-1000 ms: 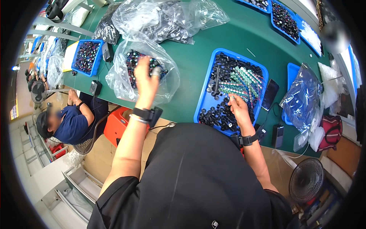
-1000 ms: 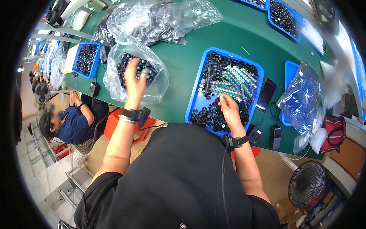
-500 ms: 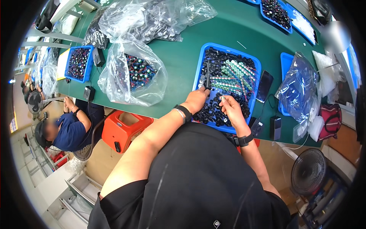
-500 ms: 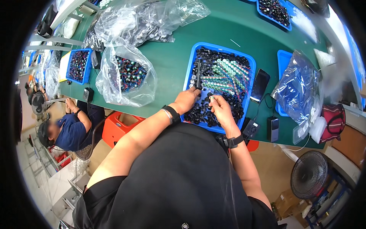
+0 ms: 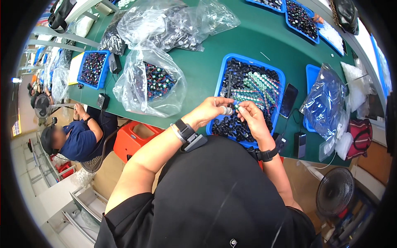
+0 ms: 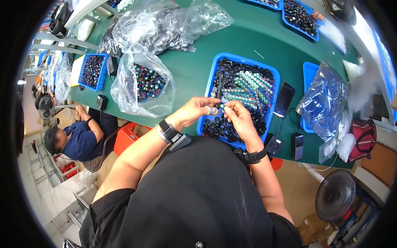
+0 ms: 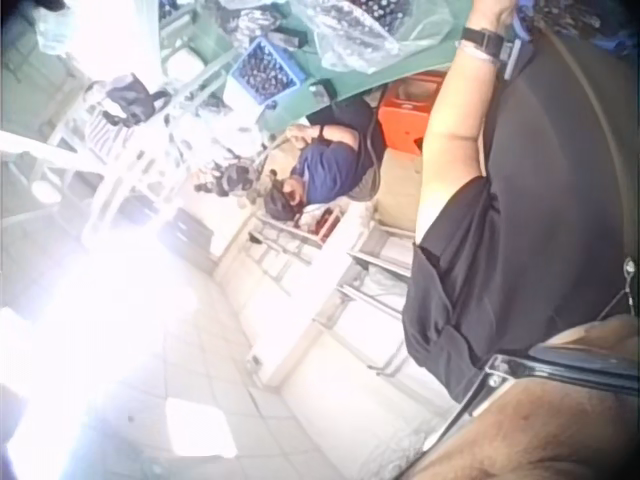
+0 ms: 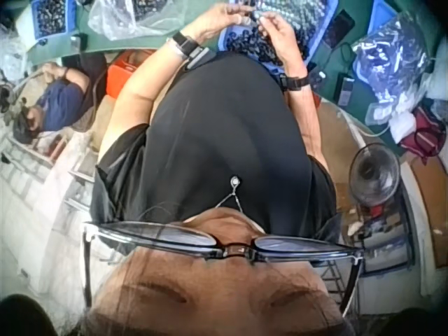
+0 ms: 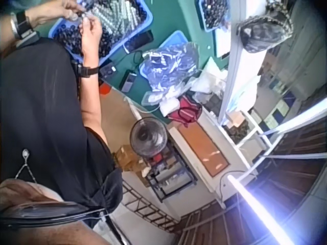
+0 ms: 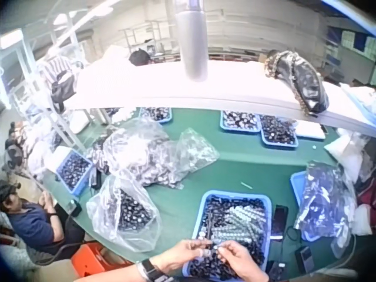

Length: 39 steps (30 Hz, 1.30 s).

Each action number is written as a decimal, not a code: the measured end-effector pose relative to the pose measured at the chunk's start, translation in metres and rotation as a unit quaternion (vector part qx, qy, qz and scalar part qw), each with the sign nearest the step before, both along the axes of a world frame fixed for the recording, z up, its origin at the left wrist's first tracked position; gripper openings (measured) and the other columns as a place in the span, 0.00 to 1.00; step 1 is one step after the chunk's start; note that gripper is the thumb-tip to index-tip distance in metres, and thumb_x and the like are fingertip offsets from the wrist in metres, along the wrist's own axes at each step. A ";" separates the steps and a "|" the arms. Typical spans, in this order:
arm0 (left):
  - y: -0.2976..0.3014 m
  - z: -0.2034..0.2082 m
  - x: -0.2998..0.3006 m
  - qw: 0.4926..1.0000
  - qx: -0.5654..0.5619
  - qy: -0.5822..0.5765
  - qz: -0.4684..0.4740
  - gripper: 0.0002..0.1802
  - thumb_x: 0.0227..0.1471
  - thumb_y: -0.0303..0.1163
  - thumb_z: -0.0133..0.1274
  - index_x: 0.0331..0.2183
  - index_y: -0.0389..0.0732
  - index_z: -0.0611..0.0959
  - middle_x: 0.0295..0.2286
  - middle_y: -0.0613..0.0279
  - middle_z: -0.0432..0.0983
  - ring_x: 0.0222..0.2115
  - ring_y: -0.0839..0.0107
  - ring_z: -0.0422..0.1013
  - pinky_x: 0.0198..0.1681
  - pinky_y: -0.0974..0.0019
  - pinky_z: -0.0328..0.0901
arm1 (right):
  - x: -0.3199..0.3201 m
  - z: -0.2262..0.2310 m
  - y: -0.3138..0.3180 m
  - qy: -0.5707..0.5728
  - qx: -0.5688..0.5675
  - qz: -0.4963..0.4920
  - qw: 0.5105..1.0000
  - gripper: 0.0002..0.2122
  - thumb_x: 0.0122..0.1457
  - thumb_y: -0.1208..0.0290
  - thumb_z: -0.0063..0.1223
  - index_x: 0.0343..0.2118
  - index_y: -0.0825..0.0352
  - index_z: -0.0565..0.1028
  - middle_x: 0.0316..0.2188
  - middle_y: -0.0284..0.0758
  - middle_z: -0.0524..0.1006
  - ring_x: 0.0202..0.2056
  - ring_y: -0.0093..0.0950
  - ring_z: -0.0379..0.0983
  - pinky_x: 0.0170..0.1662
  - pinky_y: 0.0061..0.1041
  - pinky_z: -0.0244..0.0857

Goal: The person repeatedly picks small cylindrical electronic components from a blue tray and a plastic bag, attaches them to a white cylindrical base, and places the assembled units back into the tray. The task involves repetitive manual assembly of small parts at a workstation.

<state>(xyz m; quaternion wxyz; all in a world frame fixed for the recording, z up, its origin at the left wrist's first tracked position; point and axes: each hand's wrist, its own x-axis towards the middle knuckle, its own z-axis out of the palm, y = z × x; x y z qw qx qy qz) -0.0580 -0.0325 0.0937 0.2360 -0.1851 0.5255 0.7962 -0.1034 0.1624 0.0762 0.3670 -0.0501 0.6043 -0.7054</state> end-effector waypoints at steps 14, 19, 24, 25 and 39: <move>-0.001 0.003 0.007 1.000 -0.004 0.016 0.008 0.25 0.47 0.21 0.53 0.50 0.30 0.70 0.39 0.55 0.74 0.39 0.73 0.71 0.46 0.71 0.65 | -0.002 0.011 -0.006 0.046 0.038 0.023 0.998 0.04 0.58 0.73 0.51 0.34 0.67 0.72 0.25 0.25 0.72 0.27 0.14 0.66 0.29 0.13 0.58; 0.003 0.004 0.008 0.999 -0.029 0.032 -0.009 0.25 0.47 0.22 0.53 0.49 0.30 0.71 0.39 0.58 0.74 0.39 0.75 0.70 0.45 0.72 0.64 | -0.001 0.011 -0.007 0.045 0.036 0.024 0.998 0.04 0.57 0.74 0.52 0.33 0.67 0.71 0.24 0.25 0.71 0.27 0.14 0.66 0.29 0.13 0.58; 0.003 0.008 0.007 0.998 -0.046 0.037 -0.025 0.25 0.47 0.22 0.53 0.49 0.30 0.72 0.37 0.60 0.74 0.37 0.77 0.70 0.44 0.72 0.64 | -0.002 0.006 -0.009 0.040 0.046 0.014 0.998 0.03 0.56 0.76 0.52 0.32 0.67 0.71 0.24 0.25 0.71 0.27 0.14 0.66 0.30 0.14 0.60; 0.004 0.006 0.008 0.998 -0.050 0.039 -0.026 0.24 0.47 0.22 0.53 0.49 0.30 0.72 0.36 0.61 0.74 0.36 0.77 0.69 0.43 0.73 0.64 | -0.002 0.004 -0.009 0.050 0.052 0.012 0.997 0.03 0.56 0.76 0.52 0.32 0.67 0.71 0.23 0.25 0.70 0.26 0.15 0.65 0.30 0.15 0.60; 0.017 -0.002 0.013 0.943 -0.321 0.079 -0.031 0.10 0.50 0.24 0.52 0.37 0.32 0.77 0.29 0.57 0.77 0.29 0.73 0.72 0.32 0.68 0.67 | 0.009 0.014 -0.019 0.037 0.171 0.069 0.982 0.07 0.57 0.79 0.46 0.37 0.74 0.73 0.27 0.35 0.77 0.26 0.20 0.74 0.26 0.18 0.67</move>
